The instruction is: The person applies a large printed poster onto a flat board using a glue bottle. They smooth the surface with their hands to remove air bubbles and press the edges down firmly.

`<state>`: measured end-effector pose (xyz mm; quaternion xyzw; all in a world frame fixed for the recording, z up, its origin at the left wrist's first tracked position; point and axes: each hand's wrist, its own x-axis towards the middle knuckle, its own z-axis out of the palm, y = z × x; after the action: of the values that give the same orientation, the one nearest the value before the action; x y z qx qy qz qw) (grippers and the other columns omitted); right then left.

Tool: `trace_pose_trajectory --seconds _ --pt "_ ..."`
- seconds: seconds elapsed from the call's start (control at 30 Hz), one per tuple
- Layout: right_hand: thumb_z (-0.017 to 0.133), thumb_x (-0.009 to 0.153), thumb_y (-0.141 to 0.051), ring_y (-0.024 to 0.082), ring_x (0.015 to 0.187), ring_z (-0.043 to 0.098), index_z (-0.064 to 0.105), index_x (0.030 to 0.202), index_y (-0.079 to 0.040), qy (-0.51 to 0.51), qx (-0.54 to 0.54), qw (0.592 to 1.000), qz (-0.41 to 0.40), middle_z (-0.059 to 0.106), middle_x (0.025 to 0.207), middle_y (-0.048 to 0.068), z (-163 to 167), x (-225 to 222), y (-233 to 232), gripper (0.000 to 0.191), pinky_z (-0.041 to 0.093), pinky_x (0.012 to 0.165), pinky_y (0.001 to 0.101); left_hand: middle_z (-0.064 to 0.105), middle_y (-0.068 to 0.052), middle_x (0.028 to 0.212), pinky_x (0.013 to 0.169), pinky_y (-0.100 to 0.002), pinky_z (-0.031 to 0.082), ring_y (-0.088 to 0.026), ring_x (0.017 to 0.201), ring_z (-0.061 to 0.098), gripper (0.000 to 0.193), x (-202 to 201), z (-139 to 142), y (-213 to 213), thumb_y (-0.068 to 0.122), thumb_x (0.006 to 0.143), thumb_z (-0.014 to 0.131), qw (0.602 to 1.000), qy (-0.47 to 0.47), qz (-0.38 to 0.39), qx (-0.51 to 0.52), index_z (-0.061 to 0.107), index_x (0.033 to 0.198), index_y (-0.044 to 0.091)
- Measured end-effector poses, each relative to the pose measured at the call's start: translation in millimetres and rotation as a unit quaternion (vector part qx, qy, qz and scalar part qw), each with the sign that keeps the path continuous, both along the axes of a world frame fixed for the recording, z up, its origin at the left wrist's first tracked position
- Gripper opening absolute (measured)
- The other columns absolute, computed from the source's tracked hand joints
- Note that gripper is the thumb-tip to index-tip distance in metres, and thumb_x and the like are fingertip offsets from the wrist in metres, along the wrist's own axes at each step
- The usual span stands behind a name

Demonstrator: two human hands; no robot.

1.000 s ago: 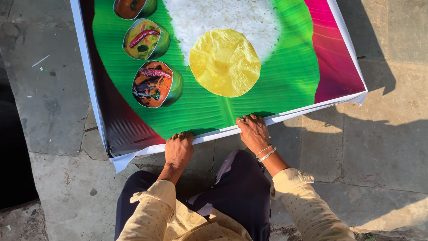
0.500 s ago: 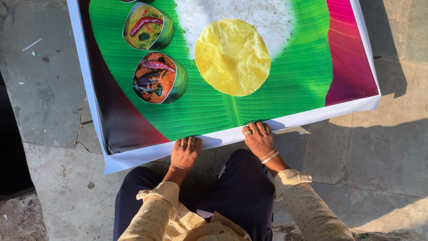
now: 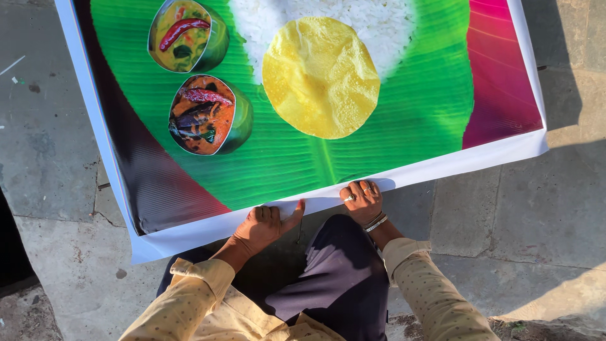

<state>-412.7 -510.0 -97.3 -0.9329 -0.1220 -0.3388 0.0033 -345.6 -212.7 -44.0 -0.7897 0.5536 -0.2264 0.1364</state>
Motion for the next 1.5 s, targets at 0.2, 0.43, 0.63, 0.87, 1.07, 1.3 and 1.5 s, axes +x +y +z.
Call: trace_pose_trajectory --seconds 0.2,0.43,0.63,0.87,1.07,1.3,1.5 --pt "0.070 0.075 -0.009 0.020 0.069 0.057 0.051 0.069 -0.014 0.043 0.006 0.999 -0.020 0.054 0.071 0.000 -15 -5 1 0.021 0.048 0.065 0.0371 0.038 0.003 0.053 0.044 -0.034 0.038 -0.013 0.044 0.040 0.101 -8 3 -17 0.009 0.079 0.062 0.990 -0.001 0.047 0.130 0.012 0.166 0.023" --pt "0.070 0.074 -0.009 0.018 0.070 0.058 0.056 0.071 -0.017 0.008 0.030 0.999 -0.013 0.058 0.073 -0.002 -18 -2 0 0.016 0.047 0.066 0.0351 0.036 0.003 0.049 0.034 -0.034 0.025 -0.013 0.037 0.033 0.088 -9 -1 -24 0.017 0.088 0.053 0.986 -0.086 0.059 0.127 0.012 0.165 0.026" --pt "0.070 0.074 -0.010 0.018 0.074 0.059 0.059 0.075 -0.015 0.028 0.037 0.999 -0.006 0.060 0.078 -0.001 -5 -2 1 0.012 0.050 0.069 0.0348 0.031 0.003 0.051 0.036 -0.033 0.023 -0.012 0.039 0.031 0.088 -11 -9 -24 0.017 0.088 0.055 0.986 -0.079 0.062 0.134 0.014 0.166 0.028" --pt "0.069 0.073 -0.007 0.022 0.081 0.061 0.059 0.077 -0.012 0.073 0.087 0.994 0.008 0.061 0.082 0.003 25 -5 1 0.012 0.053 0.077 0.0371 0.032 0.003 0.051 0.040 -0.033 0.024 -0.011 0.039 0.031 0.087 -11 -12 -27 0.017 0.088 0.056 0.988 -0.087 0.073 0.104 0.017 0.165 0.029" --pt "0.060 0.079 -0.003 0.019 0.083 0.049 0.057 0.099 -0.007 -0.098 0.582 0.766 -0.254 0.052 0.091 0.009 9 -26 -11 0.020 0.045 0.075 0.0358 0.031 0.004 0.053 0.040 -0.030 0.025 -0.011 0.041 0.032 0.087 -10 -23 -25 0.016 0.088 0.058 0.988 -0.088 0.070 0.102 0.019 0.165 0.027" --pt "0.034 0.100 -0.053 0.026 0.106 0.067 0.055 0.128 -0.010 -0.283 0.915 0.186 -0.220 0.065 0.118 0.012 22 26 -151 0.056 0.059 0.095 0.0479 0.033 0.002 0.053 0.044 -0.031 0.030 -0.011 0.042 0.032 0.088 -10 -25 -24 0.012 0.088 0.059 0.991 -0.057 0.065 0.102 0.020 0.166 0.027" --pt "0.036 0.100 -0.052 0.027 0.104 0.069 0.053 0.129 -0.008 -0.319 0.836 0.222 -0.388 0.065 0.116 0.013 28 54 -144 0.056 0.059 0.090 0.0464 0.039 -0.001 0.048 0.036 -0.032 0.030 -0.012 0.036 0.033 0.085 -10 -18 -25 0.015 0.087 0.054 0.990 -0.049 0.069 0.115 0.020 0.163 0.027"
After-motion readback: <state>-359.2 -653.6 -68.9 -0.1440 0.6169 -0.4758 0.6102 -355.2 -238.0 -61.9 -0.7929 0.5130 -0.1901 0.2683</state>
